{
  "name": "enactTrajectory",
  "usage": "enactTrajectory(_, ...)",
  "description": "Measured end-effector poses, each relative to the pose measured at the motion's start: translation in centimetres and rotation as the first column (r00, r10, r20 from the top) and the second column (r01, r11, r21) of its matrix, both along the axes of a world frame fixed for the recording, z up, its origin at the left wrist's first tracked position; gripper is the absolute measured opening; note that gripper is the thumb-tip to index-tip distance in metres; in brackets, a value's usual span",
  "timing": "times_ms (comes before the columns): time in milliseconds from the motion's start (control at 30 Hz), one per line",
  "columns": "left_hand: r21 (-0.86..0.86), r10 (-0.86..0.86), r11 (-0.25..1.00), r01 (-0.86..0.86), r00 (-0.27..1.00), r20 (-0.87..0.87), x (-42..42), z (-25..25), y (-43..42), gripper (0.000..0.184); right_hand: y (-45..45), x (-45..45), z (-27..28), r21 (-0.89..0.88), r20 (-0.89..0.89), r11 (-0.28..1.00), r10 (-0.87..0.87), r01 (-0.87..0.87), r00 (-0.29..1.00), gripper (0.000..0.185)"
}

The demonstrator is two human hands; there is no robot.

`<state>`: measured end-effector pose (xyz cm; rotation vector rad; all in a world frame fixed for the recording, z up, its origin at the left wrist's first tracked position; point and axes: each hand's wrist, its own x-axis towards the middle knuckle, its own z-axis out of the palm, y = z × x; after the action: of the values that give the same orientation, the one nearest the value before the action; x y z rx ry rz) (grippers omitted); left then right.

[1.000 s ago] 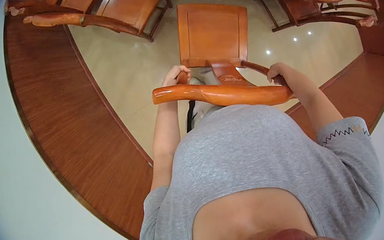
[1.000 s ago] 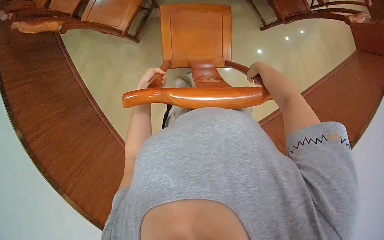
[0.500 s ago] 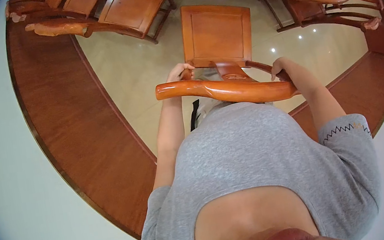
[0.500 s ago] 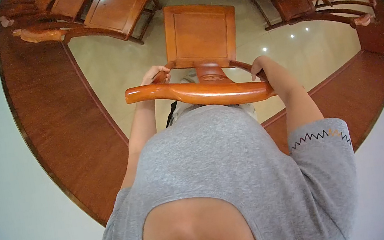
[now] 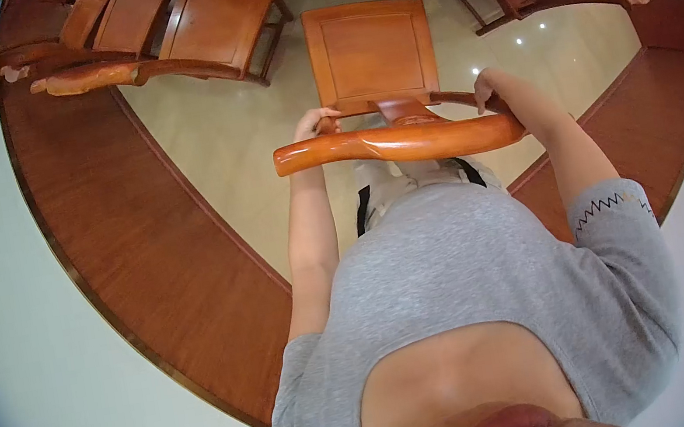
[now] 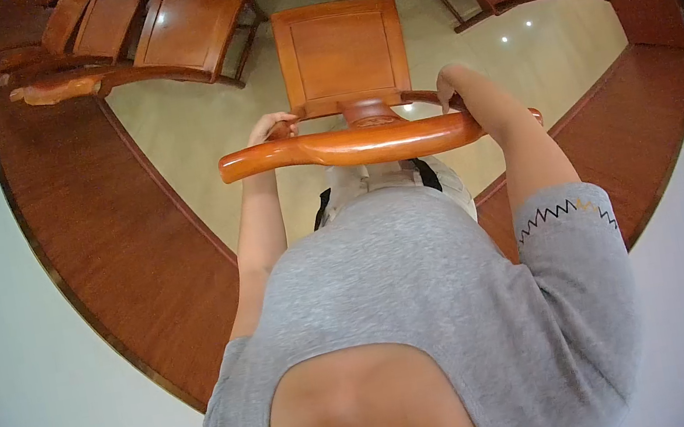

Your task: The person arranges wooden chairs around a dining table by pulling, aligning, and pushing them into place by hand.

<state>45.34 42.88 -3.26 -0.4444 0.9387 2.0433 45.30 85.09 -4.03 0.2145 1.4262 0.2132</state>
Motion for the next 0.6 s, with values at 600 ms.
enactTrajectory(600,-0.207,0.264,0.933,-0.296,0.95,-0.168,5.0,-2.2,3.5,0.029,0.6,2.3,19.4,-0.432,-0.902,0.818,-0.392,-0.379,0.18,0.042)
